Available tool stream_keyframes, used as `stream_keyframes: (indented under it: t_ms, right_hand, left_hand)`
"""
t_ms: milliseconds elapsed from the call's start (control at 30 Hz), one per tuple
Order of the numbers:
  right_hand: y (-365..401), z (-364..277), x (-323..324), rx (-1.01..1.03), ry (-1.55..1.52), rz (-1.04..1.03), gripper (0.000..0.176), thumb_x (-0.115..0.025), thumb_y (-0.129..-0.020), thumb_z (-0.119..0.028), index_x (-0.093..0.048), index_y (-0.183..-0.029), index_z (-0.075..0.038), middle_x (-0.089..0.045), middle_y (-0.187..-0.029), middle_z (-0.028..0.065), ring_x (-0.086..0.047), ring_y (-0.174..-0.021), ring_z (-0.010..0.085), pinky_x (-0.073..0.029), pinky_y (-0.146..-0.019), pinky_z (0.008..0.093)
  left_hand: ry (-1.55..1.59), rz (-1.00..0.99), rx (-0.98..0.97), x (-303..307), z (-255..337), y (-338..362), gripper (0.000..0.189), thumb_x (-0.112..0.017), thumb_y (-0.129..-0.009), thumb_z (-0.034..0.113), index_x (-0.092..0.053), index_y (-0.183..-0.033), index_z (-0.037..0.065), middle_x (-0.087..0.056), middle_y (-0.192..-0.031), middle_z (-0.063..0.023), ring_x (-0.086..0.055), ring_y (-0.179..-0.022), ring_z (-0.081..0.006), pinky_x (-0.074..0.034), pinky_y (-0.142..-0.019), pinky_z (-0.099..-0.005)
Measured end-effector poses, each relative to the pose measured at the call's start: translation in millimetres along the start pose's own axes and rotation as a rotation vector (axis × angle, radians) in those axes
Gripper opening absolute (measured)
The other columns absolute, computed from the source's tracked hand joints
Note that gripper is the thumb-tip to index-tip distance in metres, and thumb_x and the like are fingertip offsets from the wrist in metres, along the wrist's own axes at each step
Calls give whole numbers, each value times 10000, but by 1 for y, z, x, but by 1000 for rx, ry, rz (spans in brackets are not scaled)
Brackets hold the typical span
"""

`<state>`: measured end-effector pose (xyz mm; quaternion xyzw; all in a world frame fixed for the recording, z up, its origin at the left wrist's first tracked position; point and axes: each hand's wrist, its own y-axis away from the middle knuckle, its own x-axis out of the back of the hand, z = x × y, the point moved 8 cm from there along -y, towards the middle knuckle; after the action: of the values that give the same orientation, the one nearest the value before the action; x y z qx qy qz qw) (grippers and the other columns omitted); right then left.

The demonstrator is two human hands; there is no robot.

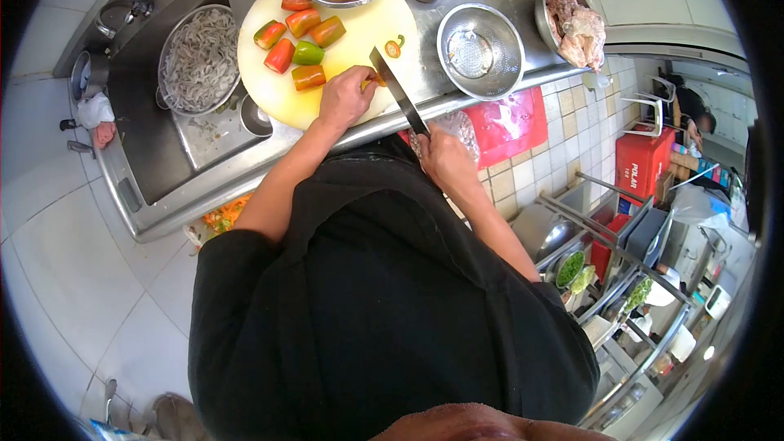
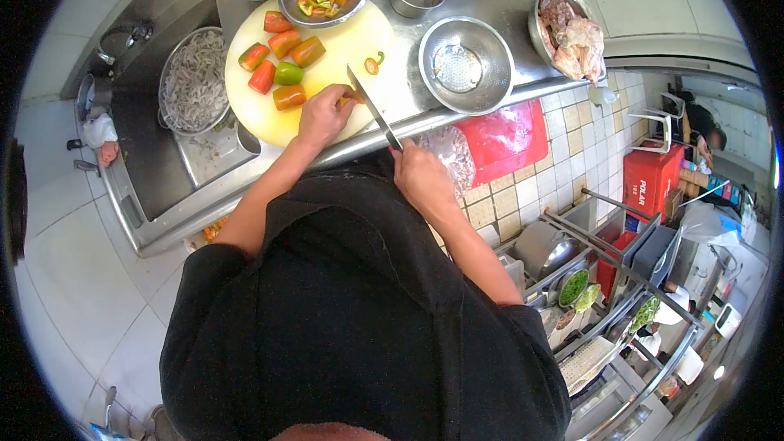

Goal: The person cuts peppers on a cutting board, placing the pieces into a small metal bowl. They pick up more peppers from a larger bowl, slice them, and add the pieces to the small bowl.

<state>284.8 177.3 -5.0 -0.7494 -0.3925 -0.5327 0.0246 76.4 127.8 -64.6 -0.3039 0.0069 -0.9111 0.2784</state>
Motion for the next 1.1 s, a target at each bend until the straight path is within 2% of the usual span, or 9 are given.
stream_keyframes:
  t_ms: [133,233,333,433,567,767,800,967,1100]
  right_hand:
    - [-16,2,-11,69,-5,24,265,-574,-1014,-260,-635,-1033,-3,-689,-840,311,-671,-834,523,-535,-772,597]
    - [-15,3,6,41,-65,-1,299,-584,-1012,-272,-641,-1044,19,-685,-890,328,-665,-893,523,-520,-810,591]
    - [-9,-3,35,-47,-167,-9,327,-593,-1011,-285,-640,-1044,37,-674,-924,345,-654,-945,520,-499,-832,580]
    - [-11,5,48,-8,-280,78,331,-597,-1012,-281,-637,-1070,43,-667,-949,355,-648,-960,516,-486,-834,574]
    - [-11,25,46,-107,-387,67,316,-594,-1015,-256,-648,-1065,51,-684,-976,319,-648,-965,508,-499,-833,531]
    - [3,58,32,-95,-382,154,326,-604,-1003,-272,-659,-1076,41,-695,-1020,306,-662,-1001,487,-506,-859,514]
    - [4,65,25,-195,-422,57,351,-616,-993,-295,-665,-1096,37,-702,-1030,303,-668,-1004,485,-512,-870,508]
    - [9,85,3,-265,-432,47,388,-635,-984,-321,-675,-1142,31,-704,-1034,318,-677,-1009,483,-518,-875,502]
    - [8,93,-10,-254,-512,26,390,-638,-982,-319,-675,-1145,33,-706,-1034,321,-678,-1021,483,-521,-878,497]
  left_hand:
    - [18,-25,73,-3,-5,2,137,-752,-841,87,-694,-961,52,-718,-893,-122,-701,-778,-335,-561,-715,-434]
    - [26,-78,82,-6,-7,2,274,-773,-830,116,-668,-1071,40,-711,-987,-155,-693,-844,-355,-559,-765,-448]
    - [-18,-12,-53,-5,5,1,468,-804,-822,180,-607,-1212,12,-648,-1152,-201,-668,-953,-394,-548,-824,-474]
    - [-133,-64,6,-14,15,-8,598,-817,-825,230,-551,-1301,-14,-563,-1256,-224,-634,-1030,-434,-535,-861,-498]
    - [-147,-122,70,-25,6,-18,416,-755,-876,178,-626,-1236,14,-555,-1193,-210,-651,-987,-419,-541,-854,-510]
    - [-174,-68,1,-24,-10,-32,148,-648,-867,61,-703,-1001,28,-624,-1034,-205,-668,-877,-423,-559,-814,-502]
    - [-158,-43,-1,-23,-13,-34,136,-648,-860,53,-708,-978,22,-634,-1003,-203,-670,-872,-414,-560,-807,-497]
    - [-41,68,125,-11,-21,-39,116,-658,-826,25,-735,-909,-3,-678,-891,-200,-685,-820,-367,-568,-753,-449]
    - [76,153,120,-3,-28,-39,113,-691,-857,59,-756,-935,10,-696,-819,-168,-680,-712,-246,-553,-682,-361]
